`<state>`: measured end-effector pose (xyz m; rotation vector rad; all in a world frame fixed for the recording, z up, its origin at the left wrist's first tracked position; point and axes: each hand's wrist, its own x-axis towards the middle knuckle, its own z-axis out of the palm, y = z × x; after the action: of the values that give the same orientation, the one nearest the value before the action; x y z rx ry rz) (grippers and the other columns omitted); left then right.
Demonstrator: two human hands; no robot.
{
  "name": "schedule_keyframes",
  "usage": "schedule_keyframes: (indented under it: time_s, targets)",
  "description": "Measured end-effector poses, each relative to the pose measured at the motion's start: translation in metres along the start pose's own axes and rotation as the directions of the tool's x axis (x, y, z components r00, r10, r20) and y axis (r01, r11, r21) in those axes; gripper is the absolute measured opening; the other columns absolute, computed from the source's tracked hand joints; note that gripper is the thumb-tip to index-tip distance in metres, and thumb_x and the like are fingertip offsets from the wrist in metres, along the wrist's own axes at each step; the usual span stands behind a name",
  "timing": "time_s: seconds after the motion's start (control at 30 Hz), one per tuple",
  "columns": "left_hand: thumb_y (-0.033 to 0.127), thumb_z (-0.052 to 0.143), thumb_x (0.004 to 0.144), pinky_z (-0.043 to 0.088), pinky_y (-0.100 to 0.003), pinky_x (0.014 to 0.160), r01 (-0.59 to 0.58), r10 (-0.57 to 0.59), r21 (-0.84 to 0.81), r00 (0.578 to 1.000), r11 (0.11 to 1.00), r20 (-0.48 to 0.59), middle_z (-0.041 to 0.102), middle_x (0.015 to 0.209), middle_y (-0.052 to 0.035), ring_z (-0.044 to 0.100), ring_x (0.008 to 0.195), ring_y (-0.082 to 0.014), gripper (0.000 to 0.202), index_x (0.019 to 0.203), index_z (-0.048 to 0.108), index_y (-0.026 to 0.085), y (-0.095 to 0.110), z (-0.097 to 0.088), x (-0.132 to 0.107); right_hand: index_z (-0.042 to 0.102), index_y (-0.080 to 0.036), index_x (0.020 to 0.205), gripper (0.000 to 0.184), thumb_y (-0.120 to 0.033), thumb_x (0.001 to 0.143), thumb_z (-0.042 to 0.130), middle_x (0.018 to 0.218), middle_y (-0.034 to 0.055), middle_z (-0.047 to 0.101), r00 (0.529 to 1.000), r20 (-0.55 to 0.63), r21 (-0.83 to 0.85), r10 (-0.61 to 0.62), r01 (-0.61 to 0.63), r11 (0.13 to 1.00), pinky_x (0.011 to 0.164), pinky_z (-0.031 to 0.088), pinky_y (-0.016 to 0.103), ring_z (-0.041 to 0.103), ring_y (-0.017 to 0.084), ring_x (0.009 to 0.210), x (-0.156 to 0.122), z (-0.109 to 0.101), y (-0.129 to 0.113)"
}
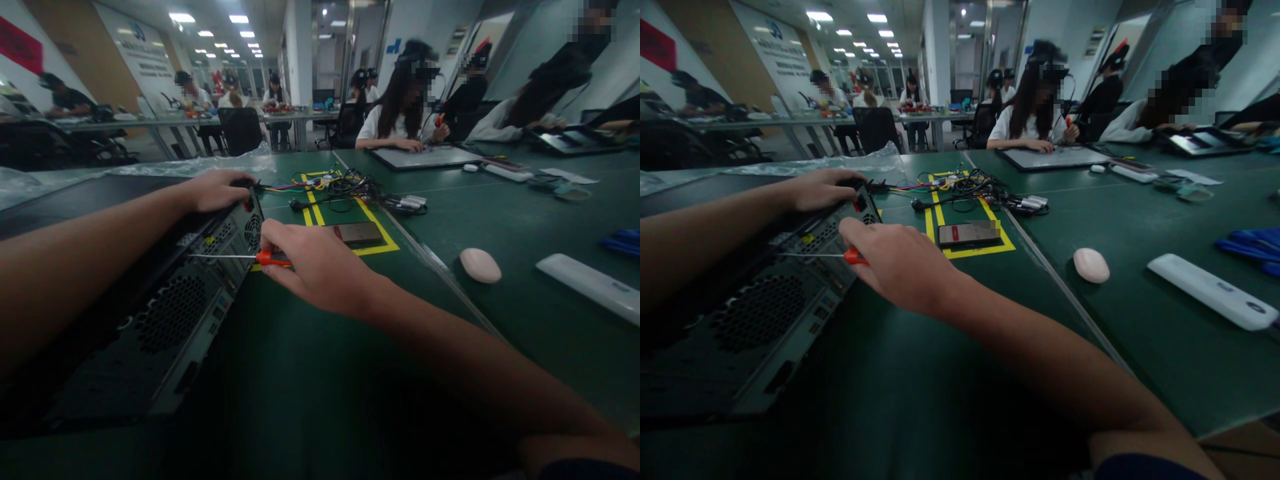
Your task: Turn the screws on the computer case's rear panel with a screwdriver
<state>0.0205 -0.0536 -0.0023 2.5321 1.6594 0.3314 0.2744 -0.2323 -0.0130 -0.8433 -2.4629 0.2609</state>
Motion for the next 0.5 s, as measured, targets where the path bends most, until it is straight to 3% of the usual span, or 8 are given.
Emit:
schedule_keyframes:
  time_s: [0.17,0.5]
  targets:
    - [0.057,0.049,0.073,0.042,-0.041,0.114,0.011,-0.010,0.002,1.000,1.000,-0.004,0.067,0.137,-0.0070,0.060,0.126,-0.0355,0.078,0.142,0.065,0.023,-0.0011,0.0007,0.0012,0.060,-0.017,0.104,0.009,-0.021,0.099,0.053,0.097,0.0043,0.070,1.000,0.008,-0.030,0.020,-0.020,0.999,0.070,0.033,0.029,0.060,0.018,0.084,-0.0003,-0.0026,-0.0021]
    - [0.053,0.053,0.074,0.043,-0.045,0.114,-0.016,0.015,-0.023,0.999,1.000,-0.036,0.069,0.135,-0.0076,0.060,0.125,-0.0376,0.071,0.137,0.069,0.023,-0.0020,0.0022,0.0007,0.062,-0.017,0.103,0.009,-0.023,0.097,0.059,0.097,0.0029,0.070,0.999,-0.034,-0.052,0.006,-0.008,0.999,0.071,0.032,0.029,0.059,0.017,0.085,-0.0009,-0.0014,-0.0014]
